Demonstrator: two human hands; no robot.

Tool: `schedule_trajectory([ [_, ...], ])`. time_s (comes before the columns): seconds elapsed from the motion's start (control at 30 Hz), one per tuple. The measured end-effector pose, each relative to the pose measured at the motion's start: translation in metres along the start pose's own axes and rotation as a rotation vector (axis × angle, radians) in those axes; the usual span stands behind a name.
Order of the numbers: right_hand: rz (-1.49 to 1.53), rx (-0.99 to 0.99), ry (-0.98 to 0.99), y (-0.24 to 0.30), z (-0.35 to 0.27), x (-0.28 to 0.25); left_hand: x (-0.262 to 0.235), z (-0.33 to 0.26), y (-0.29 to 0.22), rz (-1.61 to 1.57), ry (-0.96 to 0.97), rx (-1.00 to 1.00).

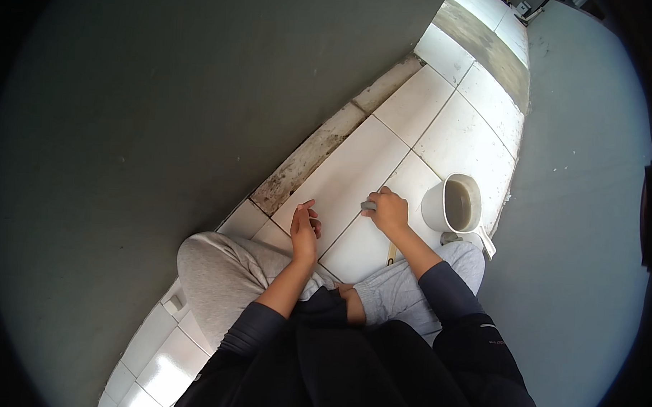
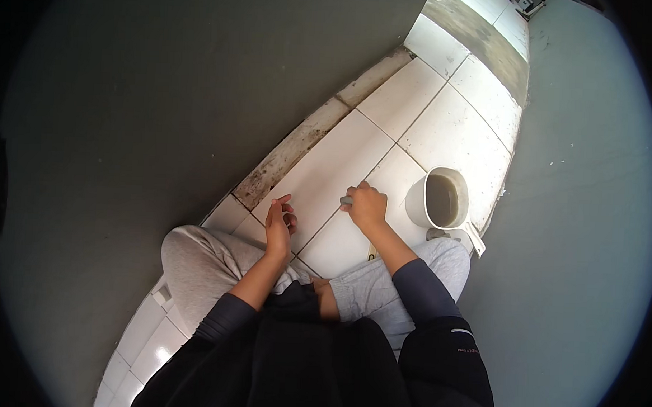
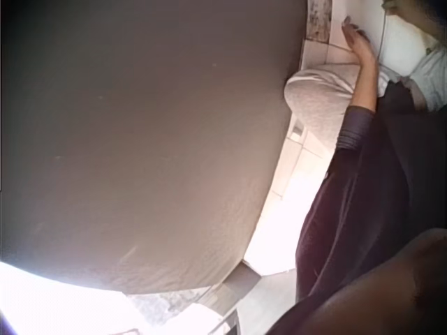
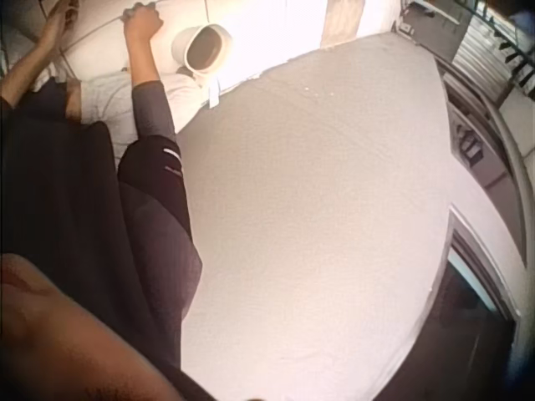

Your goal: The person applies grout to tile joints using a cloth and a small wooden tool. They press the material into the gaps between the tiles and wipe away the excess with a cloth and water from a bucket.

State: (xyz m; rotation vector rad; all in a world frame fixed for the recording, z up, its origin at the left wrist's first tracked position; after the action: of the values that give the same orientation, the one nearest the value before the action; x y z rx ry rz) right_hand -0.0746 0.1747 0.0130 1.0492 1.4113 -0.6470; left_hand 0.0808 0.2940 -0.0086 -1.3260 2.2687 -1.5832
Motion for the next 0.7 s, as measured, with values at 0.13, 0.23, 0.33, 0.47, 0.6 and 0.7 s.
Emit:
schedule_trajectory([
  [0.13,0.028,0.138,-0.118,-0.031,0.021,-0.005,0.007,-0.002,0.001,-0.022,0.002,0.006],
  [0.23,-0.055,0.155,-0.083,-0.016,0.014,-0.002,0.005,0.001,0.001,-0.021,0.007,0.004],
  [0.33,-0.067,-0.038,0.046,0.028,-0.019,0.01,0.0,0.002,-0.001,-0.017,0.0,0.003],
  [0.47,0.026,0.082,0.06,0.004,0.0,-0.003,0.001,-0.002,-0.006,-0.044,-0.022,-0.001],
  [0.6,-0.017,0.138,0.013,0.0,0.006,0.004,0.001,-0.006,-0.016,-0.085,-0.01,0.0],
  [0.7,-0.054,-0.017,0.064,0.041,-0.027,0.02,-0.003,-0.001,-0.015,-0.125,-0.061,0.014],
])
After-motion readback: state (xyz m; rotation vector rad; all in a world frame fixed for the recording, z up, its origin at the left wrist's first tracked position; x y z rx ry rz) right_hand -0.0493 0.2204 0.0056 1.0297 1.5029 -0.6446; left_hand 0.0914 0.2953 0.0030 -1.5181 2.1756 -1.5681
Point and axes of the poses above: each hand's wrist, its own z-axis towards the middle knuckle, its own x-axis out of the palm, y = z × x, the point moved 1 cm from there along z, towards the middle knuckle
